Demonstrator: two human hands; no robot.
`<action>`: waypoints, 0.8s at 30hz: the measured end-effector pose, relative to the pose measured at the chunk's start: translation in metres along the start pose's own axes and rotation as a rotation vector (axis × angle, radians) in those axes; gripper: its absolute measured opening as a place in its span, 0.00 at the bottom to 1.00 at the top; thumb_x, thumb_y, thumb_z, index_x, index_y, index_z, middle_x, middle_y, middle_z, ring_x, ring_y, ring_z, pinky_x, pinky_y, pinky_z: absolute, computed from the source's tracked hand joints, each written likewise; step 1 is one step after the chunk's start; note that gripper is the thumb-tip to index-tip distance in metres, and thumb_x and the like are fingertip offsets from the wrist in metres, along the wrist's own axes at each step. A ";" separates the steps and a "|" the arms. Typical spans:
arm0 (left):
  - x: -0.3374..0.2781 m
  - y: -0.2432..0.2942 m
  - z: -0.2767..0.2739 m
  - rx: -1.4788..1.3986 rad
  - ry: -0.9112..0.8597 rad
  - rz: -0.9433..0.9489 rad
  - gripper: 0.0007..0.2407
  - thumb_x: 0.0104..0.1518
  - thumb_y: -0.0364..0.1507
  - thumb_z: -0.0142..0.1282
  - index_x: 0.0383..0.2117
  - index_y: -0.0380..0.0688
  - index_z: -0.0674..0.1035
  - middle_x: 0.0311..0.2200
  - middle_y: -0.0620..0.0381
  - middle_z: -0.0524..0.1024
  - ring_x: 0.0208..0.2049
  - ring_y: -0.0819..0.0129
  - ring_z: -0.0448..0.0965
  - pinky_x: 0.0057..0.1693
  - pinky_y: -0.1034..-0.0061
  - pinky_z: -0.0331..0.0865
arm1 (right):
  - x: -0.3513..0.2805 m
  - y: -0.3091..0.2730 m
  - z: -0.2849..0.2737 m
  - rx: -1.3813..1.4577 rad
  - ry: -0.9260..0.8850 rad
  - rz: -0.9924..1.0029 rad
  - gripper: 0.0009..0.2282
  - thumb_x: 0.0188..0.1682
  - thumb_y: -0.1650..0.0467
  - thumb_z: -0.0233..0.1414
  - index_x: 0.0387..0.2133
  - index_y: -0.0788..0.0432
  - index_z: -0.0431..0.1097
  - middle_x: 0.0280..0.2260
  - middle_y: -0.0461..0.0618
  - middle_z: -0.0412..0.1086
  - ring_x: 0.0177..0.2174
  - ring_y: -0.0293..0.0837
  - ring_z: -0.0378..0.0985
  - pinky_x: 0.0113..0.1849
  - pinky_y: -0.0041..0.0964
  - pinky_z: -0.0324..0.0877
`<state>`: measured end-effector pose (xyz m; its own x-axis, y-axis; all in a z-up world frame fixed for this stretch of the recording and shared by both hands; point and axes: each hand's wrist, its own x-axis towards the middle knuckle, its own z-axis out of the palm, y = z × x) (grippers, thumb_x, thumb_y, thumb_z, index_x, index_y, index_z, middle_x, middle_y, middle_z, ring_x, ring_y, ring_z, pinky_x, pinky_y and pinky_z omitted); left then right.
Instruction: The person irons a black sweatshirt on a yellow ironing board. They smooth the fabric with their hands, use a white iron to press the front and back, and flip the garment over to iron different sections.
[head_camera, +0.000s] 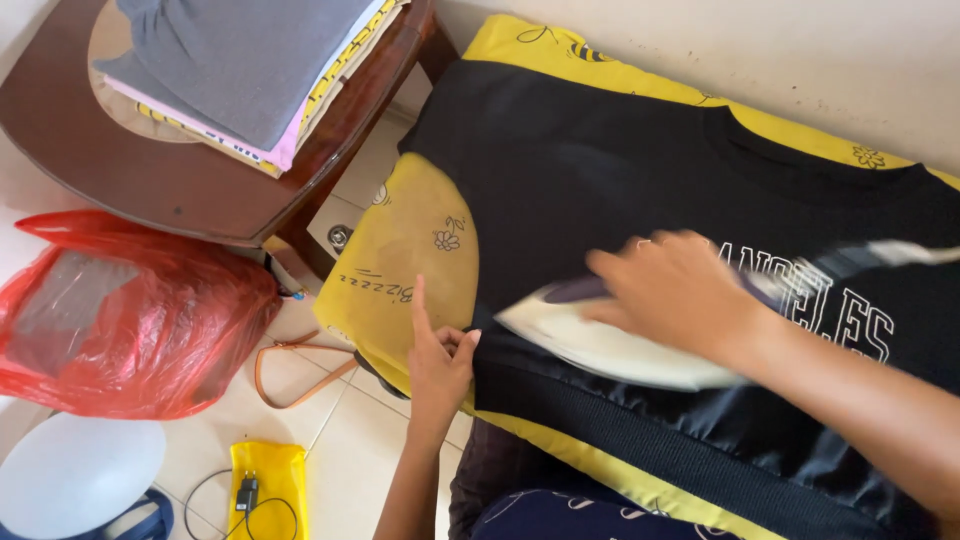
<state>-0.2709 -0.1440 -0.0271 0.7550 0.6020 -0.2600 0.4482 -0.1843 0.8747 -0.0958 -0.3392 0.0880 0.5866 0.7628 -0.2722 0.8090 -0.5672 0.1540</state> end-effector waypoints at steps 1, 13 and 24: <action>-0.003 0.012 -0.002 0.001 -0.006 0.000 0.41 0.57 0.22 0.58 0.75 0.56 0.43 0.22 0.55 0.79 0.20 0.65 0.78 0.32 0.75 0.74 | -0.019 0.007 0.003 0.001 -0.003 0.004 0.26 0.44 0.42 0.47 0.41 0.44 0.78 0.30 0.57 0.79 0.33 0.60 0.85 0.36 0.54 0.78; -0.016 0.007 -0.016 -0.121 -0.101 -0.103 0.47 0.54 0.22 0.63 0.74 0.64 0.41 0.18 0.55 0.74 0.19 0.72 0.71 0.33 0.79 0.70 | -0.017 -0.034 0.043 -0.310 0.238 0.021 0.29 0.52 0.41 0.37 0.51 0.43 0.72 0.23 0.34 0.78 0.21 0.39 0.84 0.18 0.36 0.73; -0.021 0.004 -0.007 0.400 0.014 0.042 0.43 0.55 0.28 0.61 0.75 0.55 0.43 0.23 0.65 0.77 0.27 0.59 0.81 0.42 0.61 0.71 | -0.097 0.002 0.058 -0.104 0.009 -0.046 0.24 0.51 0.40 0.42 0.34 0.42 0.69 0.25 0.44 0.77 0.25 0.51 0.83 0.23 0.46 0.73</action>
<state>-0.2887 -0.1519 -0.0154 0.7712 0.5974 -0.2199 0.5705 -0.4952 0.6552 -0.1538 -0.4325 0.0594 0.5488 0.7903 -0.2726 0.8342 -0.4966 0.2397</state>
